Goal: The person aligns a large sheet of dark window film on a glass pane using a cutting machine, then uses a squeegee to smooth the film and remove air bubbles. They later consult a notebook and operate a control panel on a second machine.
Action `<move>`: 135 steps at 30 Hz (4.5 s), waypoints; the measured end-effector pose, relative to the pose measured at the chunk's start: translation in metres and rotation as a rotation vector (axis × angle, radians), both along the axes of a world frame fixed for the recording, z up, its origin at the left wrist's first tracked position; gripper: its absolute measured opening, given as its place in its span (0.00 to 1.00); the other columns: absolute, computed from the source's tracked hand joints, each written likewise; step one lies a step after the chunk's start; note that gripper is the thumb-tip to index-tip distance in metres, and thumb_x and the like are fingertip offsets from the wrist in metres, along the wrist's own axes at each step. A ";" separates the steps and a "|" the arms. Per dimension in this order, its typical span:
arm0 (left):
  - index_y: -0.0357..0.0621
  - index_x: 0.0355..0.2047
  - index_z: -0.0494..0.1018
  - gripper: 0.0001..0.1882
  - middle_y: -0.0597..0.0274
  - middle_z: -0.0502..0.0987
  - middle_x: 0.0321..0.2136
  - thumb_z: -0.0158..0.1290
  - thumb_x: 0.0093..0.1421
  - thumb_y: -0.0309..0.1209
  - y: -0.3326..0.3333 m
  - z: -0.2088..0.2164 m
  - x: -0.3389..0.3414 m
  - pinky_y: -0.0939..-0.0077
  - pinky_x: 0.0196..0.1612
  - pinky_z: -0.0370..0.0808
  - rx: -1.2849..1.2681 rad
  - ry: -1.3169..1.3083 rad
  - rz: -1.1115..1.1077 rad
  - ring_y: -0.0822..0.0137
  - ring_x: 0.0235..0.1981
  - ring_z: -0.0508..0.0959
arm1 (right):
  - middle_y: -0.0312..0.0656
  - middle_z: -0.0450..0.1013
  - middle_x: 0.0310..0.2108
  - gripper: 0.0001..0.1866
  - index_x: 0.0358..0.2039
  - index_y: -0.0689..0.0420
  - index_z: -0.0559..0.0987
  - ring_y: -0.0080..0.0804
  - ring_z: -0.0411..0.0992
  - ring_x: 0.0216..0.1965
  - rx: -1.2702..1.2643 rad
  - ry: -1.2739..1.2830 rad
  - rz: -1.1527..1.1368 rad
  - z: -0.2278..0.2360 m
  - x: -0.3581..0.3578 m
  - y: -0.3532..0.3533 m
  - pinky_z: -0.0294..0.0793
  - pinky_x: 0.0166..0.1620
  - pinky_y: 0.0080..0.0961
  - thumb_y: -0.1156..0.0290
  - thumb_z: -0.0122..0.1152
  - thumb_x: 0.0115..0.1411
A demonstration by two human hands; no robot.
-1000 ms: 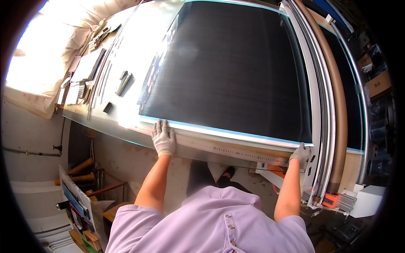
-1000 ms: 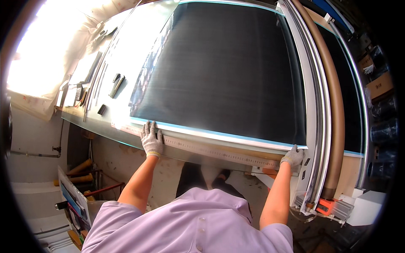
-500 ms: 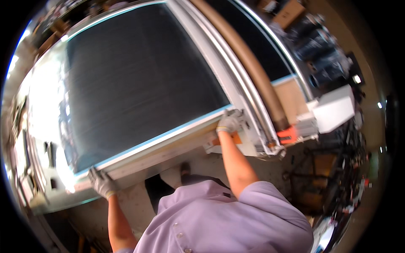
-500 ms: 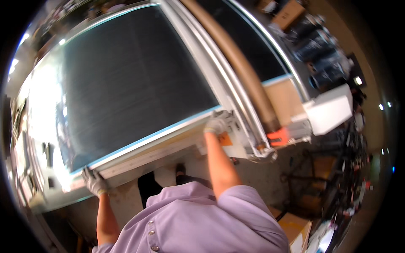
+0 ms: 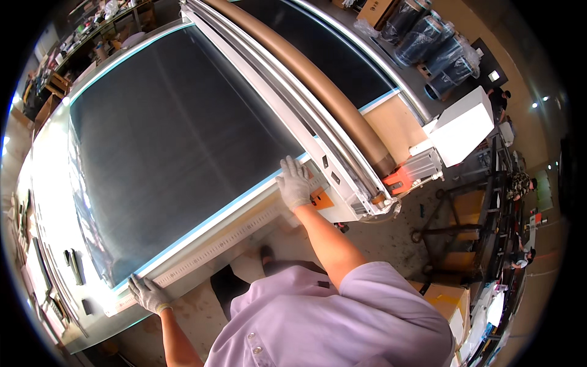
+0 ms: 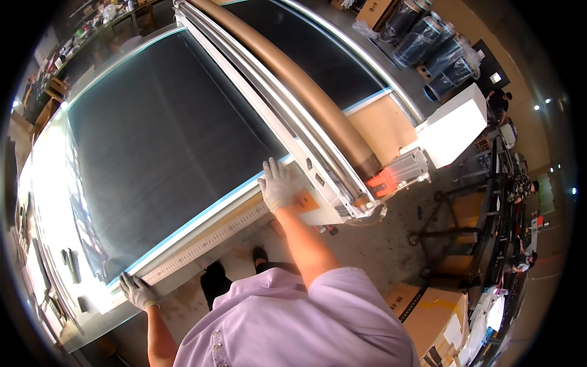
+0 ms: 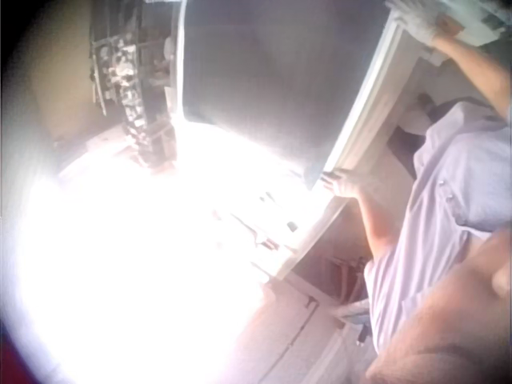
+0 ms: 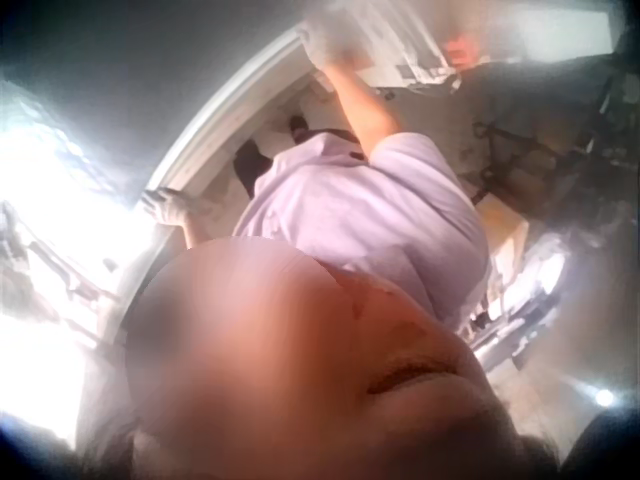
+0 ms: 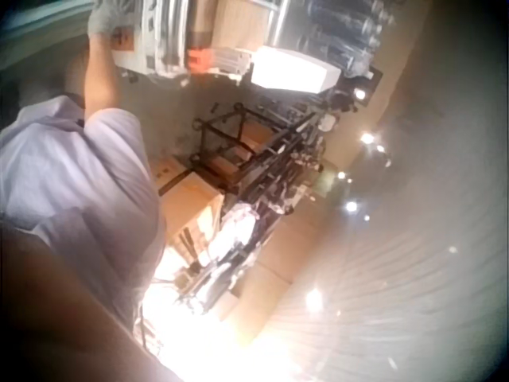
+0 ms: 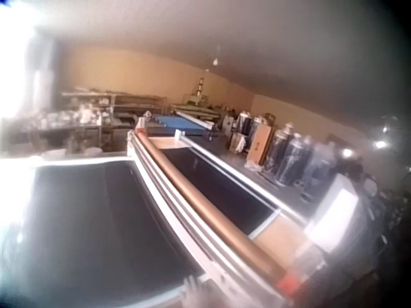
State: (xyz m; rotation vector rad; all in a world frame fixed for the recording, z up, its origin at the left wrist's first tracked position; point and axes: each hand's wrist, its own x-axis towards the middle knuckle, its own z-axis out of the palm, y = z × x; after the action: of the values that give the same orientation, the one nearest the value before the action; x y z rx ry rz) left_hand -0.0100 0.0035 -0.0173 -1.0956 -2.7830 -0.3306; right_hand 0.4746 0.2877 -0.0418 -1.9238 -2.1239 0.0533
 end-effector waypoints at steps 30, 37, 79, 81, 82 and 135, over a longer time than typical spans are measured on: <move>0.41 0.64 0.66 0.28 0.48 0.63 0.67 0.50 0.64 0.37 0.000 0.018 0.012 0.53 0.71 0.53 0.066 -0.086 0.093 0.47 0.69 0.58 | 0.49 0.65 0.63 0.23 0.57 0.60 0.74 0.50 0.59 0.66 0.122 0.125 0.073 0.011 -0.011 -0.039 0.56 0.67 0.49 0.63 0.50 0.64; 0.43 0.66 0.65 0.28 0.47 0.65 0.65 0.45 0.69 0.43 0.002 0.040 0.022 0.56 0.69 0.58 -0.039 -0.026 0.031 0.45 0.66 0.63 | 0.50 0.67 0.61 0.22 0.55 0.61 0.74 0.51 0.60 0.65 0.157 0.107 0.064 0.007 -0.011 -0.040 0.56 0.67 0.48 0.66 0.53 0.62; 0.41 0.64 0.66 0.28 0.48 0.63 0.67 0.51 0.64 0.37 0.003 0.035 0.021 0.54 0.72 0.53 0.056 -0.124 0.113 0.47 0.69 0.59 | 0.47 0.62 0.67 0.25 0.61 0.59 0.72 0.51 0.58 0.68 0.088 0.097 0.025 0.005 -0.012 -0.041 0.54 0.69 0.49 0.65 0.48 0.65; 0.41 0.64 0.66 0.29 0.49 0.63 0.67 0.51 0.64 0.37 0.002 0.036 0.021 0.53 0.72 0.53 0.055 -0.128 0.114 0.47 0.69 0.58 | 0.47 0.63 0.66 0.25 0.60 0.59 0.72 0.51 0.58 0.67 0.098 0.094 0.030 0.003 -0.012 -0.041 0.54 0.69 0.49 0.65 0.48 0.65; 0.41 0.64 0.66 0.29 0.49 0.63 0.67 0.51 0.64 0.37 0.002 0.036 0.021 0.53 0.72 0.53 0.054 -0.130 0.114 0.47 0.69 0.58 | 0.47 0.63 0.66 0.25 0.60 0.59 0.72 0.51 0.58 0.67 0.104 0.095 0.029 0.003 -0.012 -0.041 0.54 0.69 0.49 0.65 0.48 0.65; 0.44 0.71 0.53 0.37 0.46 0.54 0.71 0.51 0.63 0.35 0.000 0.030 0.018 0.54 0.71 0.52 0.020 -0.093 0.105 0.47 0.70 0.56 | 0.47 0.65 0.64 0.25 0.59 0.58 0.72 0.50 0.59 0.65 0.148 0.090 0.039 0.006 -0.013 -0.041 0.55 0.68 0.48 0.65 0.52 0.62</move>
State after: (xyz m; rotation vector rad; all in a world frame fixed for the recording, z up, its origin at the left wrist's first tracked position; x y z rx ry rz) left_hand 0.0078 0.0035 0.0123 -0.9481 -2.8983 -0.4054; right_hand 0.4615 0.2471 -0.0363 -1.7629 -2.0467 -0.0094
